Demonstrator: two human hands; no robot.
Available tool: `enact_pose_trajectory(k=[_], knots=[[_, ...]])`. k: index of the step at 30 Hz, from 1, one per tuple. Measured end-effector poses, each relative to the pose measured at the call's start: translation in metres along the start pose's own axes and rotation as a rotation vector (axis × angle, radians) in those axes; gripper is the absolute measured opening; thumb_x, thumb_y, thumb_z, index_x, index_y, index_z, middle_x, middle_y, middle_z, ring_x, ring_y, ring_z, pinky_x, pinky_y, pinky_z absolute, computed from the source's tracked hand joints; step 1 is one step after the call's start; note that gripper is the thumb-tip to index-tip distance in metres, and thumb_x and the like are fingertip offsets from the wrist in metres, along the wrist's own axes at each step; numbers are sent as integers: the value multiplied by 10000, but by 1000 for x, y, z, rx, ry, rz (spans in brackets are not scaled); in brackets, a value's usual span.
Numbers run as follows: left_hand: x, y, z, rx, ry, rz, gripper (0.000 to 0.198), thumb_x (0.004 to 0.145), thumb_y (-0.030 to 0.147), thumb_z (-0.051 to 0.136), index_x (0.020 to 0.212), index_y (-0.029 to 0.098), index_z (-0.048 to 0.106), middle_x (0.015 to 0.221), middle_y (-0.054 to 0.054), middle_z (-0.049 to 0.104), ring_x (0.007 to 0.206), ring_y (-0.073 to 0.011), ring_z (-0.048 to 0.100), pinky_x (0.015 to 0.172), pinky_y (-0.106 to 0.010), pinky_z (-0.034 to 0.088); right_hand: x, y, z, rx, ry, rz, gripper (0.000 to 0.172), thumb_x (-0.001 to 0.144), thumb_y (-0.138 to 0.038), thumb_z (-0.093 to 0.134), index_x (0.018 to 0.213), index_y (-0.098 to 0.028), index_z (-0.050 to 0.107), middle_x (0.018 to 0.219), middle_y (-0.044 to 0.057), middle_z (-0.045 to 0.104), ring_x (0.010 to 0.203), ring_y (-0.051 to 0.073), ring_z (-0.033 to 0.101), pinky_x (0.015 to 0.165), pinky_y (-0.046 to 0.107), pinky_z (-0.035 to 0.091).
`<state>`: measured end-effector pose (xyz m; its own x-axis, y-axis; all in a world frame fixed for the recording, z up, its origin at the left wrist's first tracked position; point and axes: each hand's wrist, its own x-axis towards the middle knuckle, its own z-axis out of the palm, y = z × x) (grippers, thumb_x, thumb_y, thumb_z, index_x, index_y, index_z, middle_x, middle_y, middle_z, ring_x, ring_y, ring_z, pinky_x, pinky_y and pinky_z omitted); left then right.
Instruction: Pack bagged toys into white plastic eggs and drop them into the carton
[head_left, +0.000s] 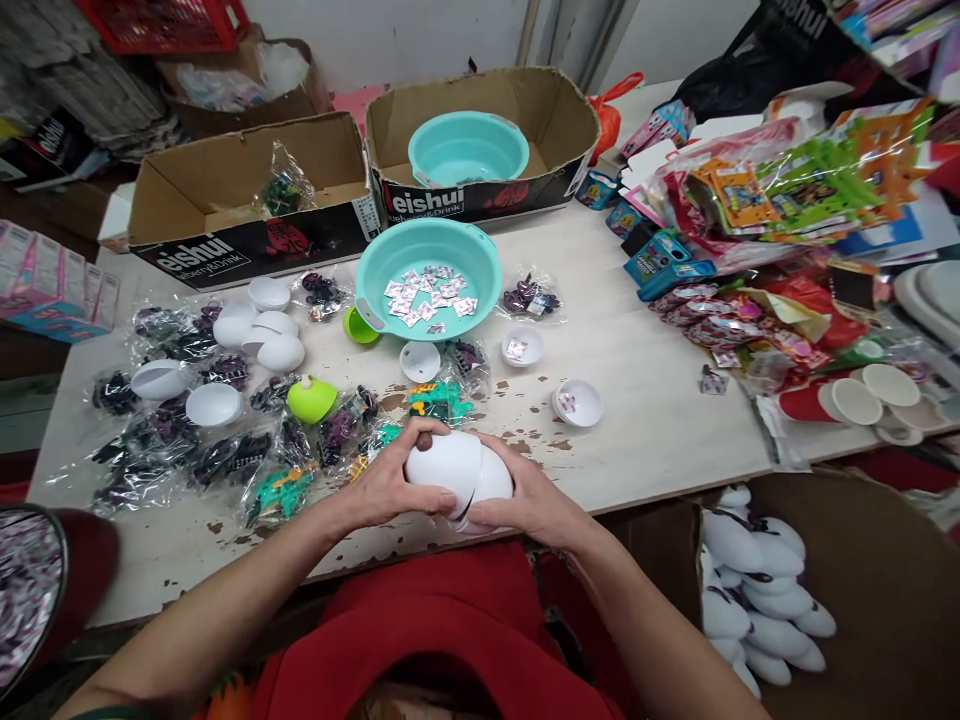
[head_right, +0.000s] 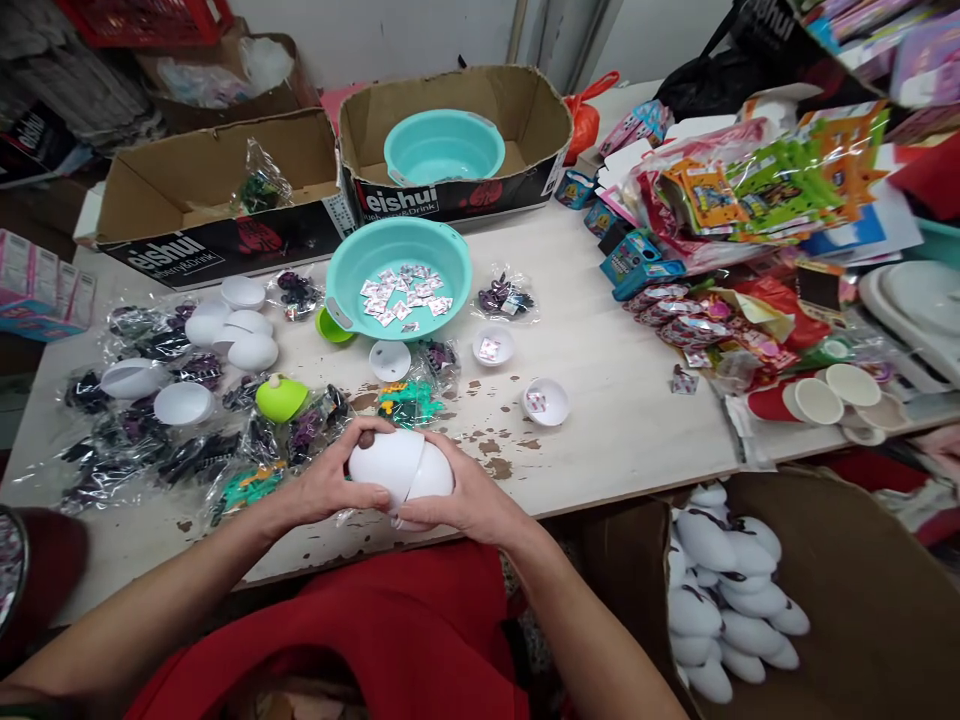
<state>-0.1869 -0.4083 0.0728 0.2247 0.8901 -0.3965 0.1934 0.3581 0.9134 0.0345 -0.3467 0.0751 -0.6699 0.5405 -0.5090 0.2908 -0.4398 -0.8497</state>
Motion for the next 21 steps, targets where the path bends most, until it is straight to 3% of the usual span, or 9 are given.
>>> enact_pose_trajectory(k=[4,7,10,13,17,21], knots=[[0,0,3,-88,-40,-39,644,666,442,752,1186,270,414,1054,-14,407,857,-147,492,684,-251,479,4,9,2,92,60,-34,734,639,-431,802,1288,-246,513,1243,46,563,1152,283,503,995,431,428],[-1,5,7,-247,-52,-156,633,703,464,721,1203,300,368,1158,-42,373,784,-149,574,535,-263,530,4,17,11,261,140,15,646,725,-510,699,1289,-269,497,1301,75,513,1048,288,570,809,452,545],[-2,11,12,-394,-17,-257,566,751,487,669,1183,298,356,1139,-55,428,674,-148,619,420,-250,518,-2,18,16,388,94,68,787,668,-473,756,1344,-328,382,1355,87,436,972,285,611,636,420,592],[-5,19,19,-479,-67,-334,547,774,491,651,1175,276,348,966,-33,538,569,-135,611,392,-224,501,-11,15,14,313,49,64,953,531,-310,871,1331,-317,354,1251,78,500,978,284,610,635,377,602],[-6,26,27,-510,-72,-395,554,766,505,660,1157,261,352,872,-15,571,512,-126,599,381,-225,505,-17,13,8,259,38,91,872,576,-328,851,1298,-287,364,1164,75,537,905,266,623,550,340,589],[-1,29,34,-502,-54,-411,549,752,500,675,1137,254,370,852,-14,588,503,-137,608,371,-224,502,-21,15,5,243,7,81,859,594,-310,845,1303,-263,362,1165,80,556,918,250,622,575,296,571]])
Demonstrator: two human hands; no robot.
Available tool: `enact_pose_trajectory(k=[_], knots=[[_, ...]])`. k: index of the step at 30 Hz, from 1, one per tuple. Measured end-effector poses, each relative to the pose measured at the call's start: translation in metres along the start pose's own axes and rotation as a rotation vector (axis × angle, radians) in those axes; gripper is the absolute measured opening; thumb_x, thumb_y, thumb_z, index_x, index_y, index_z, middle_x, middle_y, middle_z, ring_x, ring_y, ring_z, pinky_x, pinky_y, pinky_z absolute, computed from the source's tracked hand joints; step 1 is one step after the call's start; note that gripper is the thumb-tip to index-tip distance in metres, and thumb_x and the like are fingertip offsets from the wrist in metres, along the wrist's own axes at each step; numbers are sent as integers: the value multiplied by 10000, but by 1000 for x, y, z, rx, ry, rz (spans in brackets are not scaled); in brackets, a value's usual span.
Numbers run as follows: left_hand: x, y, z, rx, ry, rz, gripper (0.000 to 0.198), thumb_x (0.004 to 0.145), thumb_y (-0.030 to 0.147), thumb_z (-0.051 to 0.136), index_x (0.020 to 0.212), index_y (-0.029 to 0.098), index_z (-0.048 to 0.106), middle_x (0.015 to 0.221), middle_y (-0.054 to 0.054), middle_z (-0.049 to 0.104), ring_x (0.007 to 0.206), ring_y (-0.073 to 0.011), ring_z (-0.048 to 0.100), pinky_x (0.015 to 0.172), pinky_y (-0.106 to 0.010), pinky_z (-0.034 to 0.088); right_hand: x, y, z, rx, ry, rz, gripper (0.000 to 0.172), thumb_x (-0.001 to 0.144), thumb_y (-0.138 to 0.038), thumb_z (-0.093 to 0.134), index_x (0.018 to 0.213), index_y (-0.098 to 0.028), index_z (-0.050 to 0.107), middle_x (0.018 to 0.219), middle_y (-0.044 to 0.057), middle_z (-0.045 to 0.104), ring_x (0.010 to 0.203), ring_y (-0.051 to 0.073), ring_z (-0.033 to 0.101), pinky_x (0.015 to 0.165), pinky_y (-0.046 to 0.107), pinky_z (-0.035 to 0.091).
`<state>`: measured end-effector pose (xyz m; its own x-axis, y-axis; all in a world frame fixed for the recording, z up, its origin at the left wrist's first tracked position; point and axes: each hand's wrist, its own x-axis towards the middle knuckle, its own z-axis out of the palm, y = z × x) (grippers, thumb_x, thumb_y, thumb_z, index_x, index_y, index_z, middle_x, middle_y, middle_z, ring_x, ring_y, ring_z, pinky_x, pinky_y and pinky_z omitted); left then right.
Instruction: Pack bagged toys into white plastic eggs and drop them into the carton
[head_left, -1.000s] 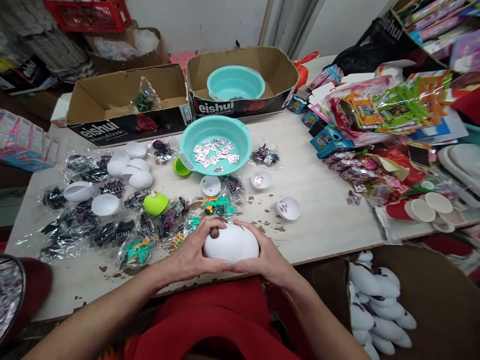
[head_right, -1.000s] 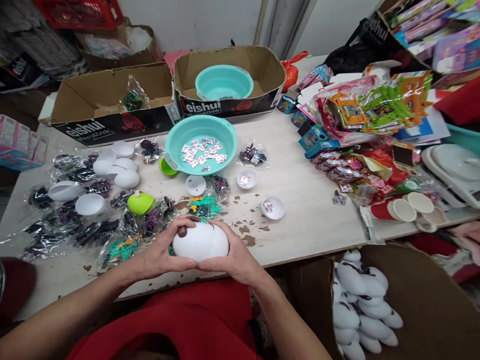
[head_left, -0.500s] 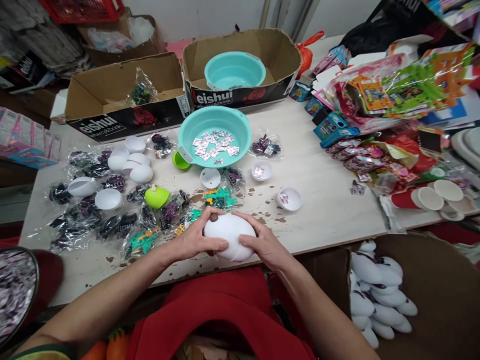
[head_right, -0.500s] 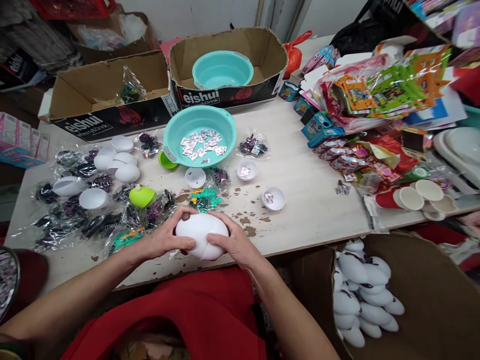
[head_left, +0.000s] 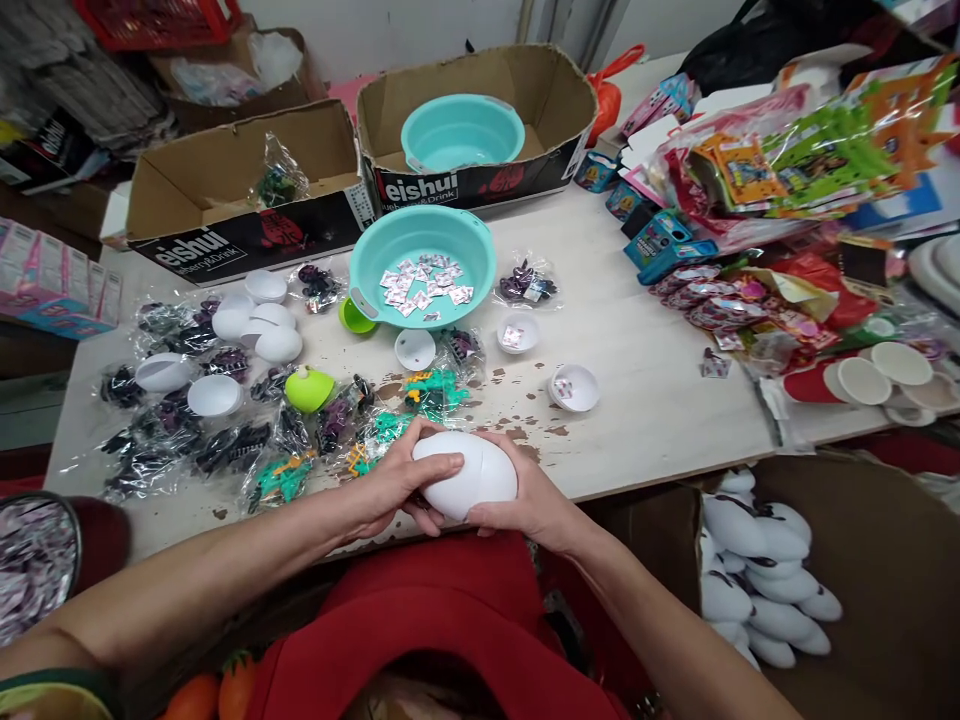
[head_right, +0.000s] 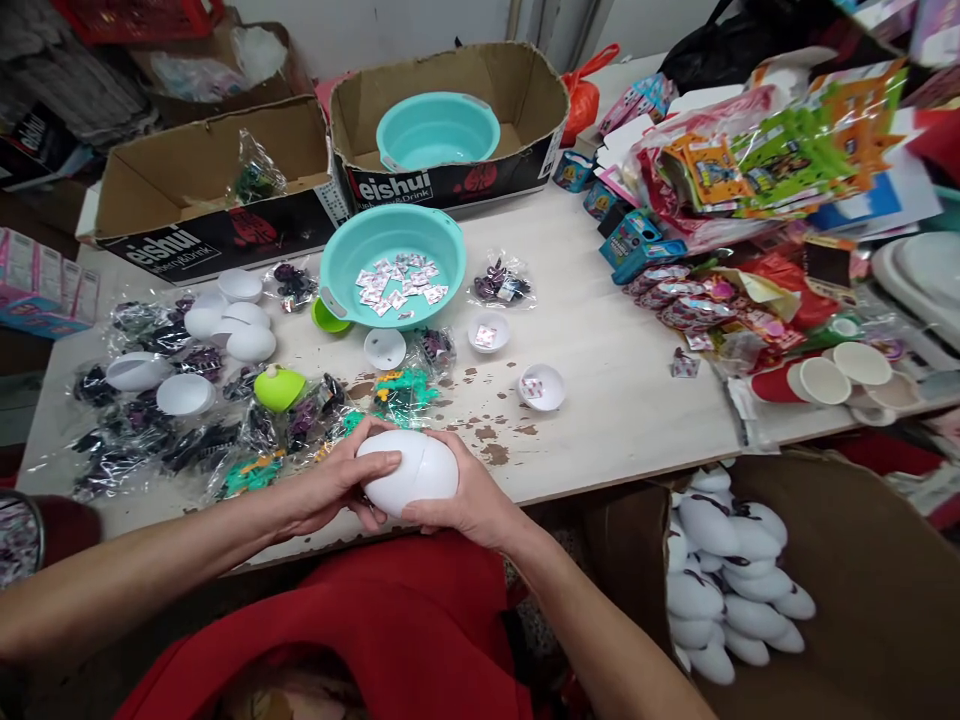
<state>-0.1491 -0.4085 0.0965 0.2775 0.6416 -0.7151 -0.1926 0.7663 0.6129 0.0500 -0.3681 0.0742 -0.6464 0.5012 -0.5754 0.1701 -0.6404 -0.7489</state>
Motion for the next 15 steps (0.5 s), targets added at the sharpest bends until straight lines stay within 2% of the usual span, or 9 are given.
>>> enact_pose_trajectory(k=[3,8,11,15], knots=[[6,2,6,25,-18,-12,554,748,491,686,1140,242,382,814,-15,599,460,-122,585,356,-210,485,-5,1,-4,-7,5,-13,872,608,-310,842,1328,-256,352,1150,76,576,921,239,622,614,292,566],[12,2,14,-5,-39,27,556,763,485,682,1160,245,374,825,-20,609,473,-116,592,372,-203,494,-12,1,-13,108,49,8,936,597,-332,842,1371,-293,319,1235,91,537,940,275,630,577,325,589],[15,3,12,-36,-69,9,530,787,487,652,1166,247,370,829,-27,614,491,-132,615,385,-211,506,-10,2,-16,166,72,15,873,608,-361,823,1343,-285,358,1191,82,553,895,257,641,553,305,590],[21,4,8,-26,-41,-10,513,795,481,645,1166,258,370,810,-22,613,477,-138,619,385,-213,508,-6,6,-18,202,111,-3,806,613,-379,806,1298,-270,397,1172,76,551,898,249,637,522,261,577]])
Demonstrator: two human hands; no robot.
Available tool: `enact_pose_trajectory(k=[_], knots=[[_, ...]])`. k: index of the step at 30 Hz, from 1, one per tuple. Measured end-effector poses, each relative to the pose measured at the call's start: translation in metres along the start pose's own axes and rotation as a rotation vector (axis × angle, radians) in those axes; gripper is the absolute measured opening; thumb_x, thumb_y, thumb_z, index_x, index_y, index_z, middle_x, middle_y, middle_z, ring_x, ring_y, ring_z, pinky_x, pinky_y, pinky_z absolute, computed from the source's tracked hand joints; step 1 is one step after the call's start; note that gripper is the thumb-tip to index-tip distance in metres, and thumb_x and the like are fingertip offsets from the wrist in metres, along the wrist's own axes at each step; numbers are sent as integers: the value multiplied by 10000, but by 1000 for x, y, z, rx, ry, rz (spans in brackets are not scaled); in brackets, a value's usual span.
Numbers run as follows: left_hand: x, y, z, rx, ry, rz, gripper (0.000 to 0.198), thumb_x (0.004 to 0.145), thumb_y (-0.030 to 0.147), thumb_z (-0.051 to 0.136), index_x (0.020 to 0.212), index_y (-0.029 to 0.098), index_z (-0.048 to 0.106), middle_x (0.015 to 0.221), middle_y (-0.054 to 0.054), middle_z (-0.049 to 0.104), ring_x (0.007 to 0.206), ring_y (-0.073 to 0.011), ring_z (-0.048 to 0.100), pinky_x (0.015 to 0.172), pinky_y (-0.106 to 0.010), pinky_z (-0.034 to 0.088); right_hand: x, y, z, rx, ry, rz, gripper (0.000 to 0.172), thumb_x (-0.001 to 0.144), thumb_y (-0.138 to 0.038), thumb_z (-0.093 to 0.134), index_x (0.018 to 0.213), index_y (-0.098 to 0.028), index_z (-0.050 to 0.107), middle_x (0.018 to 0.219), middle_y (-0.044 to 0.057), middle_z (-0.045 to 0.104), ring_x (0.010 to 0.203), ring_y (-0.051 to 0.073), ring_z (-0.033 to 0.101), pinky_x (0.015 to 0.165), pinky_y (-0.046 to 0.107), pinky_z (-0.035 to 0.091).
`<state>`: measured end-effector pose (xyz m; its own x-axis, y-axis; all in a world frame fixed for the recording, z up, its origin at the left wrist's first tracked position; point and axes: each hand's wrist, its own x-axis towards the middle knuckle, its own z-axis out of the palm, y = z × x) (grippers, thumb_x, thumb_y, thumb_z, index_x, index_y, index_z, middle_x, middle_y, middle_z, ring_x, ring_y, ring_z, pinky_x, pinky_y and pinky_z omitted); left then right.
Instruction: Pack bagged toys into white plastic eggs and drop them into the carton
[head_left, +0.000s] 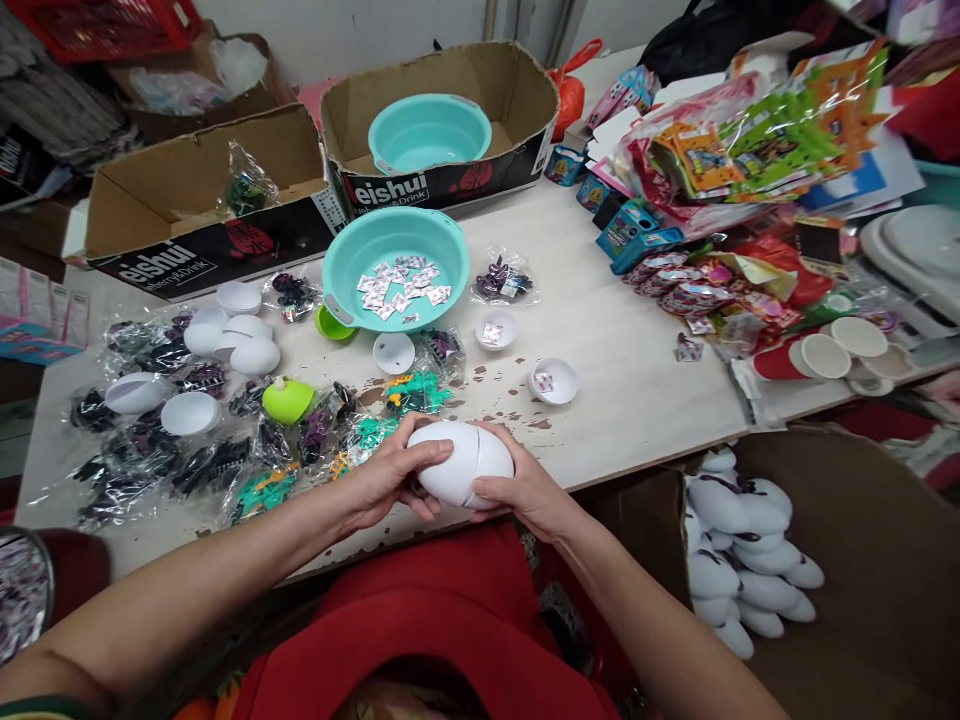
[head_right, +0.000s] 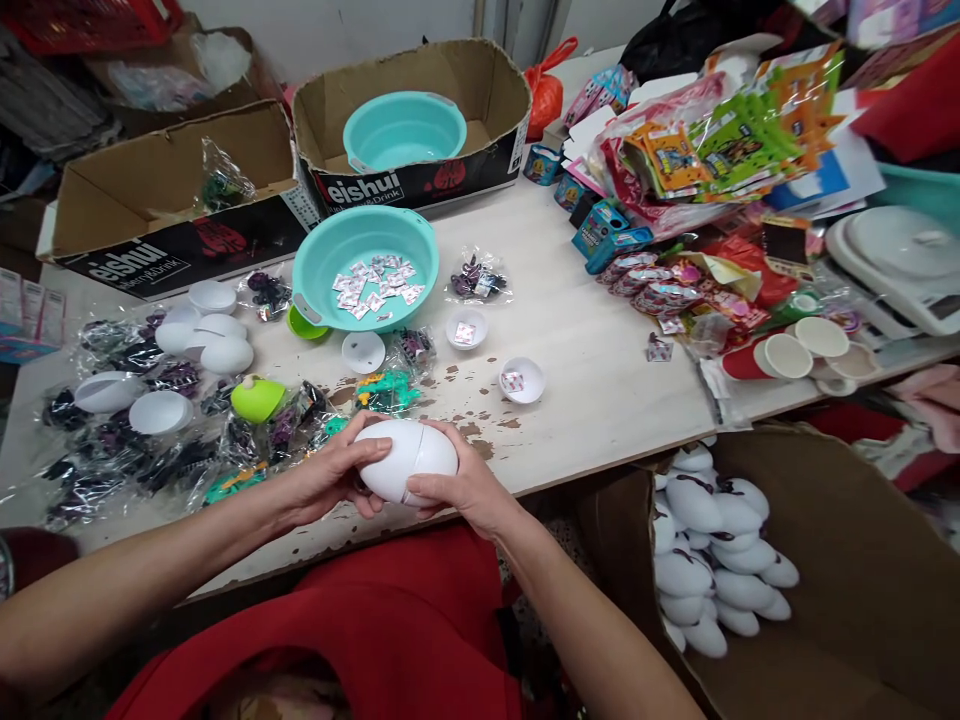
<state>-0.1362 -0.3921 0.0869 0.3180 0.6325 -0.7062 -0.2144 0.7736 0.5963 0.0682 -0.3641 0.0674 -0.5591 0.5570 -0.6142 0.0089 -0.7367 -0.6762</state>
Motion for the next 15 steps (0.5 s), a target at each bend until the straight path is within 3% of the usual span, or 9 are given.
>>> enact_pose_trajectory(k=[8,15], knots=[[1,-6,8,-14,5,23,510,792,488,646,1150,256,366,848,-27,614,467,-127,611,372,-200,493,-1,3,-7,-40,-40,-2,828,605,-386,813,1317,-271,407,1187,86,564,971,286,617,579,326,593],[11,-21,13,-83,62,17,545,796,530,620,1177,264,337,781,-4,599,445,-124,586,360,-219,495,2,10,-1,30,99,34,798,638,-449,764,1317,-281,378,1239,98,522,859,251,642,494,279,563]])
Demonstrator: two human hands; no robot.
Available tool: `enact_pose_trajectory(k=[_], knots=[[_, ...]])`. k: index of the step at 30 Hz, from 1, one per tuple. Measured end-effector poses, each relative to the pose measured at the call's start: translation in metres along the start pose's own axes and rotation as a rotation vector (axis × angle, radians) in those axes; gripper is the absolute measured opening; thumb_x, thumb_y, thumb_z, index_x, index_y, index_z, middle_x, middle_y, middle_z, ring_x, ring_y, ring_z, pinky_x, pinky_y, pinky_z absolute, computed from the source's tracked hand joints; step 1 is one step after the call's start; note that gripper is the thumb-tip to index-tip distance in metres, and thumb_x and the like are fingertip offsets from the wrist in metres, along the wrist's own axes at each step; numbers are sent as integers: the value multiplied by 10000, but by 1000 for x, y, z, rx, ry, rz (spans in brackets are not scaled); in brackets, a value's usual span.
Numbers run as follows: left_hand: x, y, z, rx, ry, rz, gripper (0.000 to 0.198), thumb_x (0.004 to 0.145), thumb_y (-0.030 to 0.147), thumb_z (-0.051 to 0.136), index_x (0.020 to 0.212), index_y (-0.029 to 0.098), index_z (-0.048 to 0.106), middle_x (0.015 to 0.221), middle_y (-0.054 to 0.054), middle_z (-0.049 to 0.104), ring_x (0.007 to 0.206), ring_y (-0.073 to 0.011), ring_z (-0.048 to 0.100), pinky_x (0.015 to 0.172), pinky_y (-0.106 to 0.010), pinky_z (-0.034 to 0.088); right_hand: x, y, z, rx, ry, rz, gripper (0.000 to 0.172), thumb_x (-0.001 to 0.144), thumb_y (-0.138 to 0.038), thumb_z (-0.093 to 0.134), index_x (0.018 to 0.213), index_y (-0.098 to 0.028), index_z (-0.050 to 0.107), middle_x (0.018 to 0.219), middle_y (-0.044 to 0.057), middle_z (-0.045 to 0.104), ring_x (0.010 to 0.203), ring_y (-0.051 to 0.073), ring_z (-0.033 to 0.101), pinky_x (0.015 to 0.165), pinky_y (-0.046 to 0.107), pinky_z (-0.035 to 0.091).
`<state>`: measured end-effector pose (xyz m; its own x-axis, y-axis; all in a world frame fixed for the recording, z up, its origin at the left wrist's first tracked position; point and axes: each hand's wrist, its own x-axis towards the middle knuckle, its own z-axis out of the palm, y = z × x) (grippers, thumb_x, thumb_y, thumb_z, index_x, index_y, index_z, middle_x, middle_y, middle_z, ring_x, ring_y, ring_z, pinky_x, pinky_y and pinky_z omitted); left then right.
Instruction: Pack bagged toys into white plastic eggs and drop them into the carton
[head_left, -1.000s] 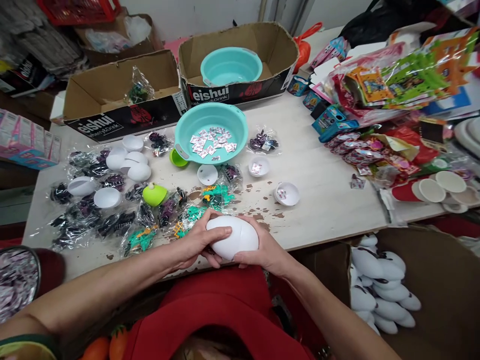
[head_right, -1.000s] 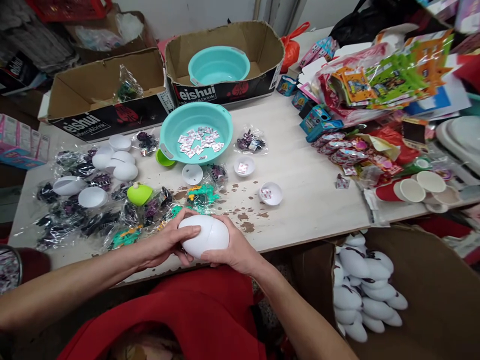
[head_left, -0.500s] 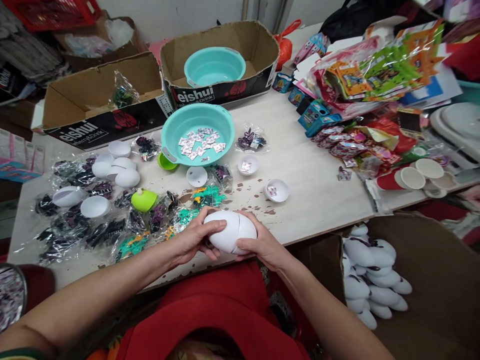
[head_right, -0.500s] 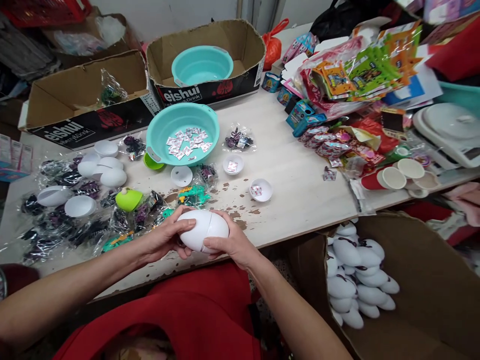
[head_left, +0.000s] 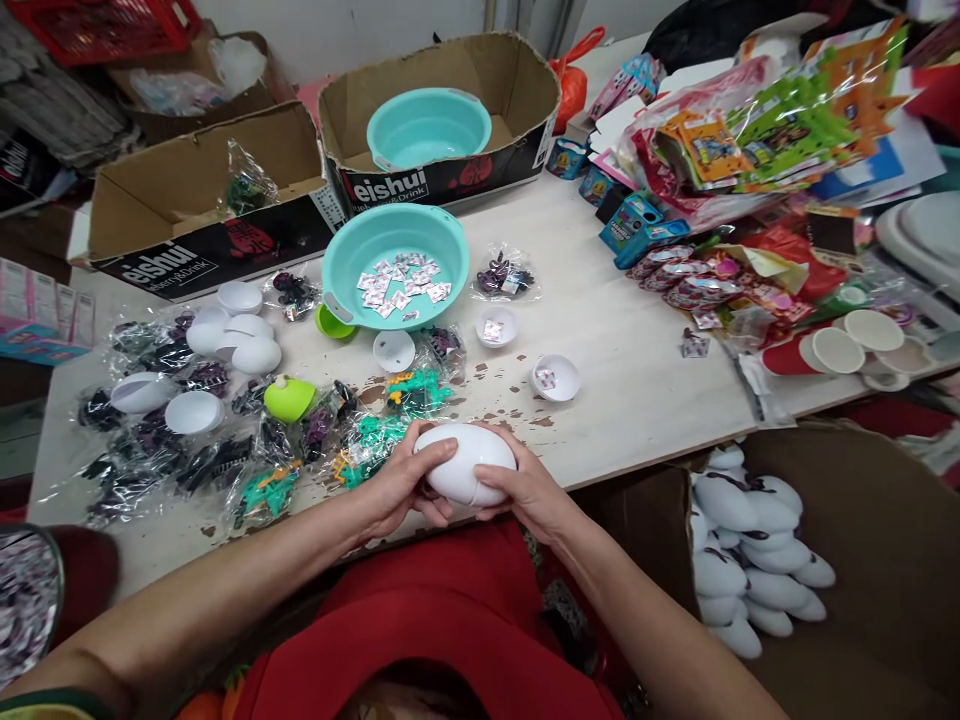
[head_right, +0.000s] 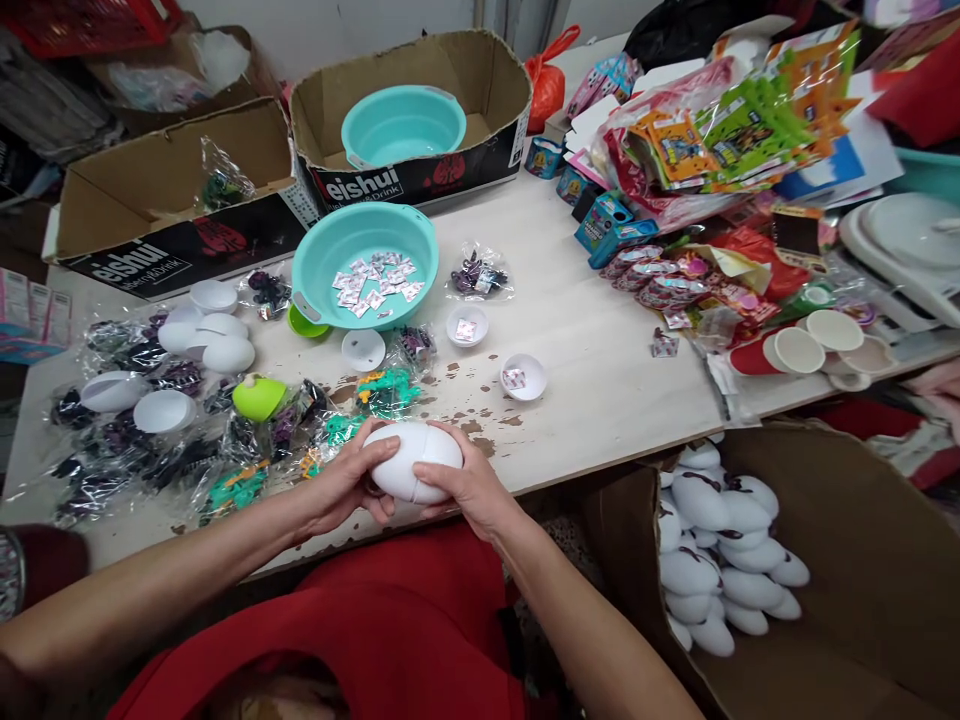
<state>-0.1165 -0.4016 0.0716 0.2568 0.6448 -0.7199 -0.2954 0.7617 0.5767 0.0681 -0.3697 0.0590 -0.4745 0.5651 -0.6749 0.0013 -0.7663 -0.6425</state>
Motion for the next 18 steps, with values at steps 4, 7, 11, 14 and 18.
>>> enact_pose_trajectory(k=[4,7,11,14,18], knots=[[-1,5,10,-66,83,-38,600,770,550,634,1209,273,332,782,13,581,399,-93,548,329,-187,457,-3,1,3,0,63,-74,960,468,-360,868,1263,-294,334,1297,106,428,927,278,609,555,350,598],[-7,8,25,-81,139,5,597,769,587,609,1196,258,353,753,16,571,385,-85,523,296,-162,407,-9,-3,2,-52,72,-123,969,428,-323,894,1215,-289,330,1271,107,422,896,280,613,471,320,575],[-7,5,36,-92,165,17,575,766,595,600,1165,256,361,748,19,570,374,-78,508,282,-149,372,-12,-7,-3,-95,72,-102,950,452,-368,888,1194,-280,301,1213,99,457,828,257,629,409,277,540],[-3,2,33,-67,123,-34,550,763,567,613,1140,264,351,722,24,575,354,-81,496,266,-137,331,-15,-7,-9,-149,17,-76,903,491,-366,881,1182,-274,308,1179,94,487,807,247,639,400,258,520],[-1,4,27,-50,62,-72,550,755,542,629,1130,265,337,703,19,588,336,-84,484,252,-120,285,-18,-2,-16,-158,-2,-38,933,493,-372,883,1212,-283,295,1138,83,516,755,231,643,416,279,528]])
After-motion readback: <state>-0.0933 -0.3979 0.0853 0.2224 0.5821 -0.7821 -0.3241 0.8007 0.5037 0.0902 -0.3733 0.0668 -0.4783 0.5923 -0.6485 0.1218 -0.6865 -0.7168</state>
